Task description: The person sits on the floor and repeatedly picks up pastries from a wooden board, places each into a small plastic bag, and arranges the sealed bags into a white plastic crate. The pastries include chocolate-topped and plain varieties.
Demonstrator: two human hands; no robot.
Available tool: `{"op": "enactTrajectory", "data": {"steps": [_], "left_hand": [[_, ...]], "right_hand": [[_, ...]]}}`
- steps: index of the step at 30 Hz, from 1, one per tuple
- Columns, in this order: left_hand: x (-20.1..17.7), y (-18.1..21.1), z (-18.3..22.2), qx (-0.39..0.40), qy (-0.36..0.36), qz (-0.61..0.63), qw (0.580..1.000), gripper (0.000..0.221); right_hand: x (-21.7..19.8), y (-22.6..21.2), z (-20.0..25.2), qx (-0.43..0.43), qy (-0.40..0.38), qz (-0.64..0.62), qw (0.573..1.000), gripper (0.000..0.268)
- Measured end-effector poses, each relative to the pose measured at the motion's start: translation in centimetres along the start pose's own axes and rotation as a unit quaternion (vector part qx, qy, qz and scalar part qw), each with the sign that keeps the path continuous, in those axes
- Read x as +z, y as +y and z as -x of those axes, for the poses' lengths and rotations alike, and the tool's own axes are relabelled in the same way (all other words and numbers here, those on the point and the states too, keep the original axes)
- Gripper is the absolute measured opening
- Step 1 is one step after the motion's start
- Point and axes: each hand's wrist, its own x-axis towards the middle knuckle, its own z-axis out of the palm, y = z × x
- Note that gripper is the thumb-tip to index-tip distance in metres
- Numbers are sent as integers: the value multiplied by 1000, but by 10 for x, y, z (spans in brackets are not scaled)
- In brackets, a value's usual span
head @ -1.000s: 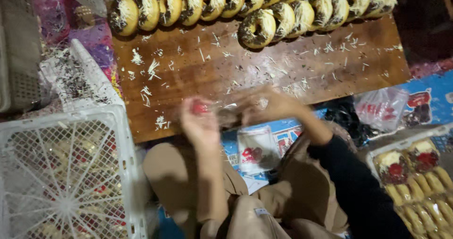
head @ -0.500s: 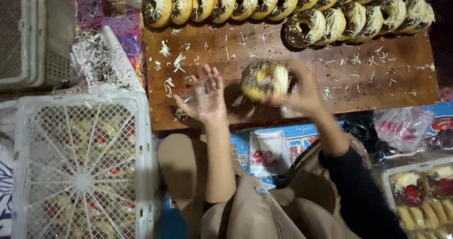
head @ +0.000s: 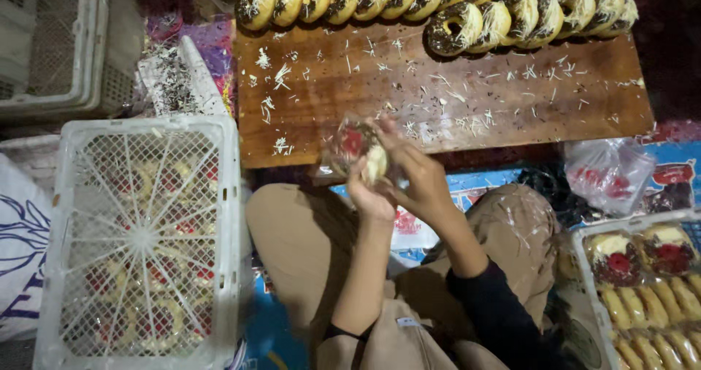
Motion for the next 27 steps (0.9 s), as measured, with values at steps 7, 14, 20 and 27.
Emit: {"op": "enactTrajectory", "data": {"steps": [7,14,20,27], "left_hand": [[-43,-4,14,-11,-6,48,999,61],[-112,3,92,-73,157,-36,984,51],[-34,43,101,235,54,-475,846,43],[103,82,86,158,-334,-725,581,17]], "right_hand": [[-21,-18,24,-92,51,-110,988,45],[-20,-12,48,39,114,-217,969,14],[-50,-20,45,-30,-70,-240,968,20],[-123,-51,57,-2,-113,-186,976,27]]}}
